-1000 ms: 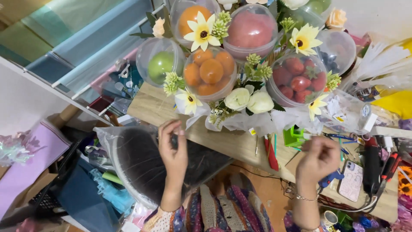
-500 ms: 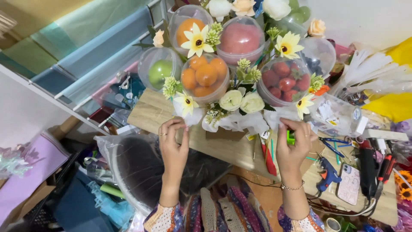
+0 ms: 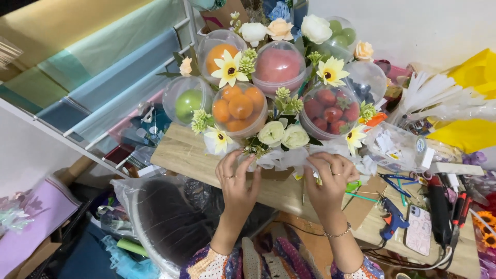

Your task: Assembling a fruit and flower bouquet by arranging containers and flowers, then wrapping with paper.

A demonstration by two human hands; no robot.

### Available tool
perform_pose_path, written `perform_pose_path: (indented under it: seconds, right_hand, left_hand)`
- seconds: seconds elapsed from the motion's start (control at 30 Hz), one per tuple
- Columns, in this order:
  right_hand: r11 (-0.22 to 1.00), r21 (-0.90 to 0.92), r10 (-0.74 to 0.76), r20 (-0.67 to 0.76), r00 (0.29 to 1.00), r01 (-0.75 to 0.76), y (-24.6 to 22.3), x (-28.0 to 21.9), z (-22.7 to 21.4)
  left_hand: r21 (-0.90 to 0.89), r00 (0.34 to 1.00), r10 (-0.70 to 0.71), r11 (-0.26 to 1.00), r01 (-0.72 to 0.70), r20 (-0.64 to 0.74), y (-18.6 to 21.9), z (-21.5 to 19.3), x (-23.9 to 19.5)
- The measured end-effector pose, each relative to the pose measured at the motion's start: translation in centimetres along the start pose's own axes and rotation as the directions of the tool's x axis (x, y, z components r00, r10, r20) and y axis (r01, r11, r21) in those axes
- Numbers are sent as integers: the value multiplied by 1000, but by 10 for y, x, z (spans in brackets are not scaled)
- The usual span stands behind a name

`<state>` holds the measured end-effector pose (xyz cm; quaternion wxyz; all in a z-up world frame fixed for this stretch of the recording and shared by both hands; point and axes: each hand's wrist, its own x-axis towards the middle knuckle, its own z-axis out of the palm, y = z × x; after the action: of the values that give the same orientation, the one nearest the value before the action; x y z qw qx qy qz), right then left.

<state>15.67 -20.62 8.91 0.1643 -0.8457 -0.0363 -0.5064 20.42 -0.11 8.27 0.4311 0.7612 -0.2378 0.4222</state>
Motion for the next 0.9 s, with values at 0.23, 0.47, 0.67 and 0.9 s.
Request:
perform_pose_path:
  seconds: [0.23,0.47,0.67,0.9]
  right_hand:
    - [993,31,118,-44,992,-117,10,0,-16]
    - [992,119,-40,3,999,39,-36,24,-10]
    - [990,45,-137,94,986,133,-44,44,-7]
    - [985,17,-173,93,981,172,-66,84,-29]
  left_hand:
    - [9,992,-125,992,125,9,-18,-24,-6]
    - [-31,996,36,999,-39,-76,13,-17,18]
    - [18,990,45,999,-48,134,8,-31,30]
    - [-43,975,181,983,-177,128,34,-27,69]
